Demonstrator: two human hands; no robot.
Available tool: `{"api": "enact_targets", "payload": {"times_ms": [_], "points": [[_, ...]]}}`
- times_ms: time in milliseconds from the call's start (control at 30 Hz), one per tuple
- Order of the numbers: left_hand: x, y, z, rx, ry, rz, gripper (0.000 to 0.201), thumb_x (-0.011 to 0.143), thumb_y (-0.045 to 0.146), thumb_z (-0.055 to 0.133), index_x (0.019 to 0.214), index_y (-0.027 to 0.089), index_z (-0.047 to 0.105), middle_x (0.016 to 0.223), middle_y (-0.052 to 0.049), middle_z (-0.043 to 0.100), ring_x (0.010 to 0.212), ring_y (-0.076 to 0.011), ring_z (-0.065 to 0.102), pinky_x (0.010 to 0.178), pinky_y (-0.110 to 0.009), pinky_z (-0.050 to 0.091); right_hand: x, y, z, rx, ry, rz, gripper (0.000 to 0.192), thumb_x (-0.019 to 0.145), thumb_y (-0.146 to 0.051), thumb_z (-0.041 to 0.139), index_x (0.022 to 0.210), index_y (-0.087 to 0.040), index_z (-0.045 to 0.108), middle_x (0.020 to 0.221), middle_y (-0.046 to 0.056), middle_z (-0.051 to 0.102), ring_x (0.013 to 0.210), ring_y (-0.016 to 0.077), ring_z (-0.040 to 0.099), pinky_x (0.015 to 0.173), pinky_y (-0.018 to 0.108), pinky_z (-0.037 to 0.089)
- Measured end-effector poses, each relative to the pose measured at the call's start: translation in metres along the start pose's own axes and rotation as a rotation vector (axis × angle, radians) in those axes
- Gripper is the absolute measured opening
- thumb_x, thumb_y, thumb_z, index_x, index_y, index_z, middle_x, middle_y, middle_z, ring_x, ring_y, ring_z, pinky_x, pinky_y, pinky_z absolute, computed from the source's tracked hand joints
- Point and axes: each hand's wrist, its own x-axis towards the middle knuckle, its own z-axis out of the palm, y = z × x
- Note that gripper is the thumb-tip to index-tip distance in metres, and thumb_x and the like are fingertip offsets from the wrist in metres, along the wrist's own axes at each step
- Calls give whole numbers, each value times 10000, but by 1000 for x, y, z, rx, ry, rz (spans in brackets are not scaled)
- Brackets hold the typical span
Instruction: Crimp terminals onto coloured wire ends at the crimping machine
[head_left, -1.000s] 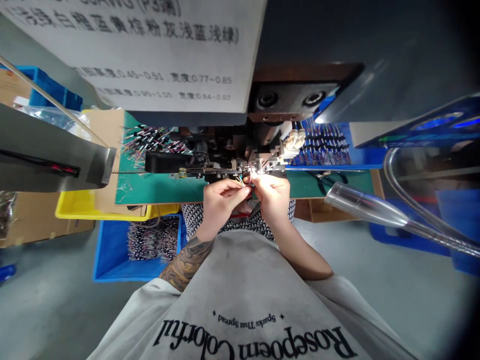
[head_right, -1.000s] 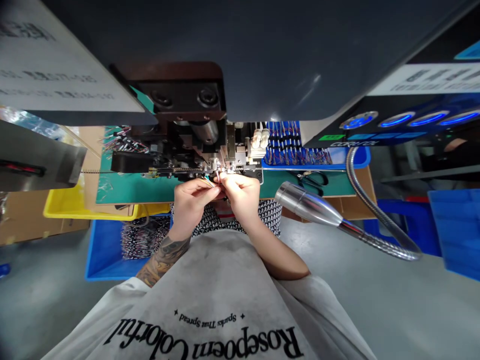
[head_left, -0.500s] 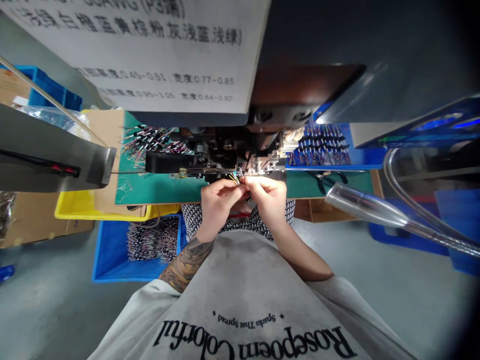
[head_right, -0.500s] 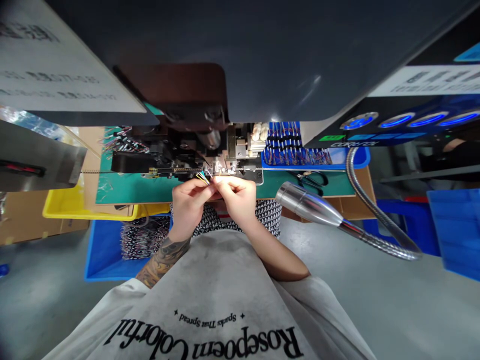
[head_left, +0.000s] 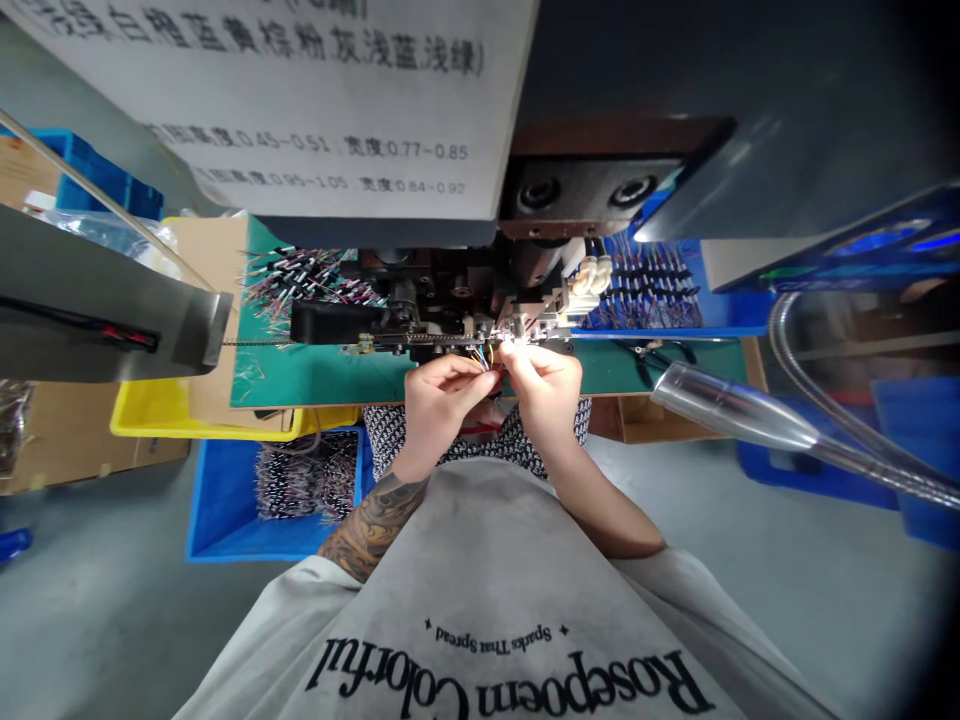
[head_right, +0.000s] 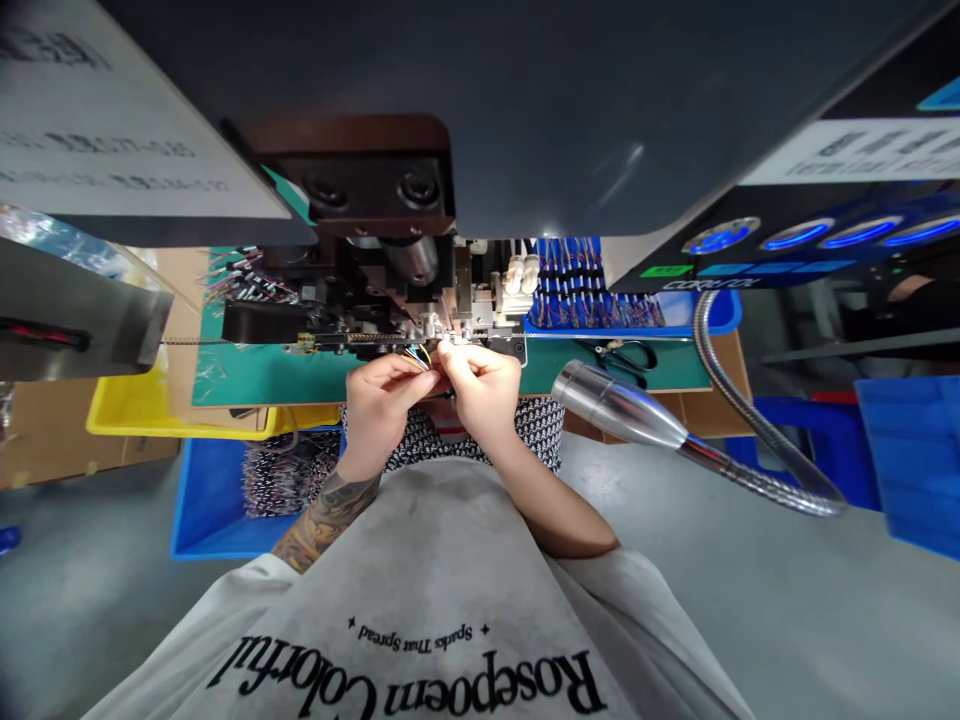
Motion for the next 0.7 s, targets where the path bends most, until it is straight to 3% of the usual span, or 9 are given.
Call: {"api": "enact_targets", "payload": {"times_ms": [133, 300, 467, 700], "points": [[0, -3, -1, -16, 11, -31, 220, 826, 392, 900, 825, 208, 779, 810, -29, 814, 734, -194, 801, 721, -322, 693, -1, 4, 0, -5, 5, 43, 357, 910, -433, 715, 639, -201, 743, 520, -46, 394, 538, 94, 339, 533, 266, 341], [-1, 4, 0, 14, 5, -61, 218, 810, 398, 900, 819, 205, 799, 786, -36, 814, 710, -211, 798, 646, -316, 682, -4, 5, -1, -42, -66, -5, 412, 897, -423, 725, 559, -194, 667, 546, -30, 440, 569, 100, 384, 546, 265, 333], [-3, 14, 4, 27, -26, -60, 172, 790, 337, 913, 785, 207, 801, 774, -30, 811, 630, -179, 759, 579, -280, 647, -3, 4, -2, -58, -14, -27, 391, 888, -405, 719, 566, -187, 678, 523, -37, 456, 543, 90, 380, 531, 259, 339], [0, 2, 1, 10, -3, -7, 220, 793, 365, 912, 793, 196, 772, 806, -33, 808, 737, -180, 781, 719, -297, 668, 0, 3, 1, -33, 30, 10, 345, 883, -418, 702, 645, -186, 791, 567, 1, 615, 553, 115, 503, 553, 275, 438]]}}
